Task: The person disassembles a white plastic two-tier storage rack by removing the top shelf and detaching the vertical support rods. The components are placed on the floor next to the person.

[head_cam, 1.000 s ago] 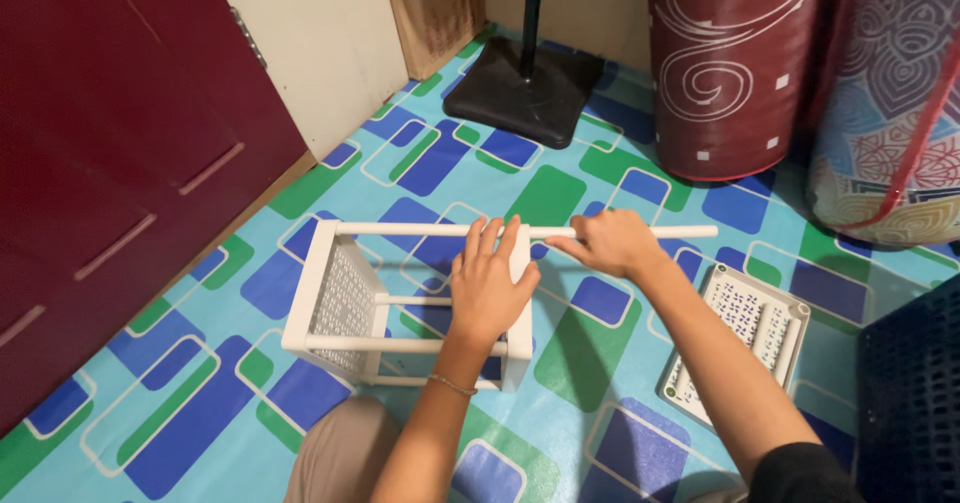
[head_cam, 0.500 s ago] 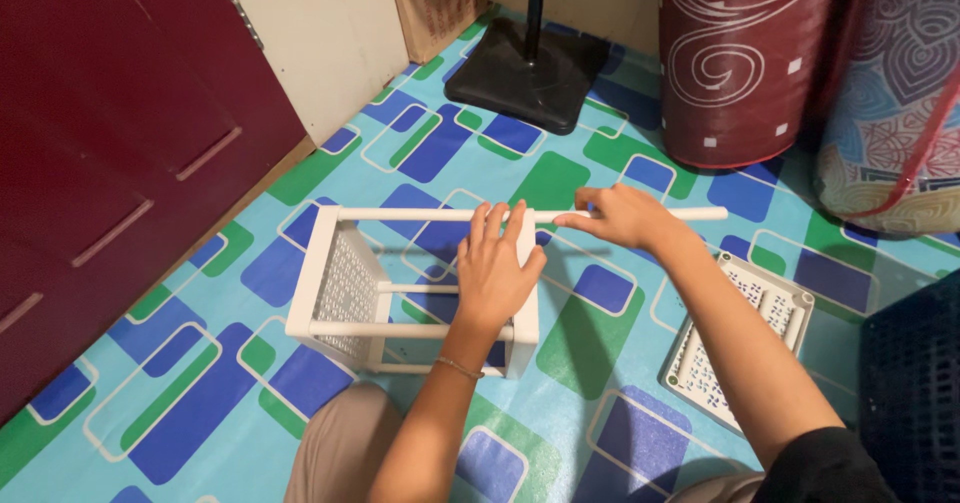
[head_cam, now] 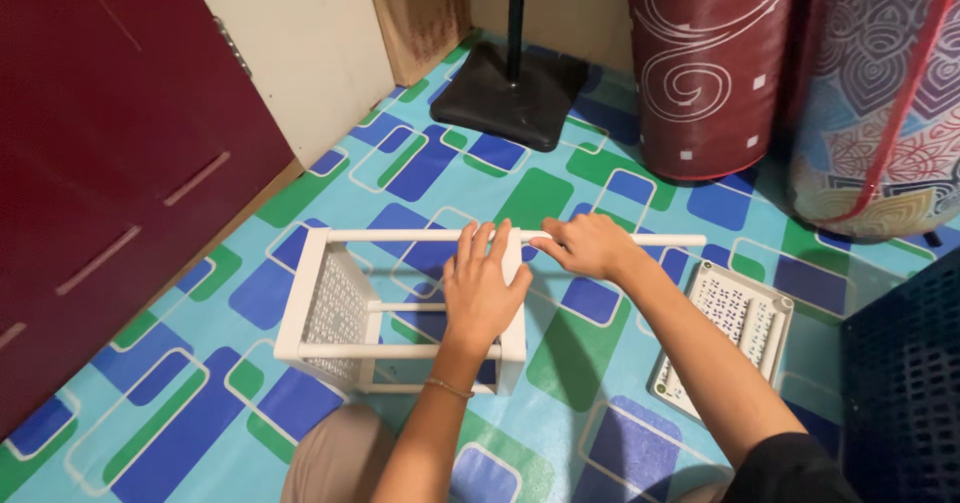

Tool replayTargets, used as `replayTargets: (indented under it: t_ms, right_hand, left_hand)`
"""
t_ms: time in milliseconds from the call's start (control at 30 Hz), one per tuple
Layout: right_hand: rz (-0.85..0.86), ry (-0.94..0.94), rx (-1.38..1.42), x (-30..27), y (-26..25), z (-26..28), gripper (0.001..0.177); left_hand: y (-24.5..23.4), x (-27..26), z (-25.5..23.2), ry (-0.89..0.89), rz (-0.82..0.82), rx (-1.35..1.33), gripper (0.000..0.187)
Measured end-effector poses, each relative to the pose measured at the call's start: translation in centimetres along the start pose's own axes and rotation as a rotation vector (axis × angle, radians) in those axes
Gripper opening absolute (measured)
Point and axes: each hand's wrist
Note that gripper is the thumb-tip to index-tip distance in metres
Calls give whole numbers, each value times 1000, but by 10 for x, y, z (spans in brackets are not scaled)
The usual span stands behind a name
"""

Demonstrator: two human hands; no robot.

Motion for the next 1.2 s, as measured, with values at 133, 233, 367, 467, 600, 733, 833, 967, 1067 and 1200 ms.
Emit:
replayTargets:
  t_ms: [133, 233, 367, 467, 600, 733, 833, 967, 1067, 1200]
  right_hand:
    - [221, 57, 352, 16, 2, -19, 51]
    - [432, 206, 573, 24, -3, -29, 63]
    - [-139, -22, 281, 5, 5, -5, 46]
    - [-557, -178, 4, -16, 24, 22, 34]
    - [-255, 113, 10, -21, 35, -2, 38]
    - [-284, 282, 313, -39, 9, -94, 46]
    - [-362, 545, 903, -58, 18, -123, 58]
    - [-401, 694, 1563, -67, 43, -114, 45]
    - [-429, 726, 1806, -76, 54, -93, 39]
    - [-467, 848, 1902, -91, 58, -81, 34]
  left_hand:
    - [2, -6, 3, 6, 8, 1, 64]
    - [2, -4, 5, -4, 22, -16, 64]
    - [2, 0, 6, 13, -7, -29, 64]
    - [4, -1, 6, 8, -6, -36, 64]
    - [3, -7, 7, 13, -27, 11, 64]
    - [-3, -3, 15, -48, -42, 31, 67]
    - [-1, -1, 19, -66, -14, 43, 69]
    - [-2, -1, 19, -48, 4, 16, 69]
    - [-8, 2, 10, 84, -75, 221, 69]
    - [9, -19, -29, 204, -61, -27, 64]
Point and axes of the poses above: each hand's wrist, its own x-axis towards the middle knuckle, its own y-axis out of the palm, z = x × y, and after that the axes turned 6 degrees about -z, right-handed
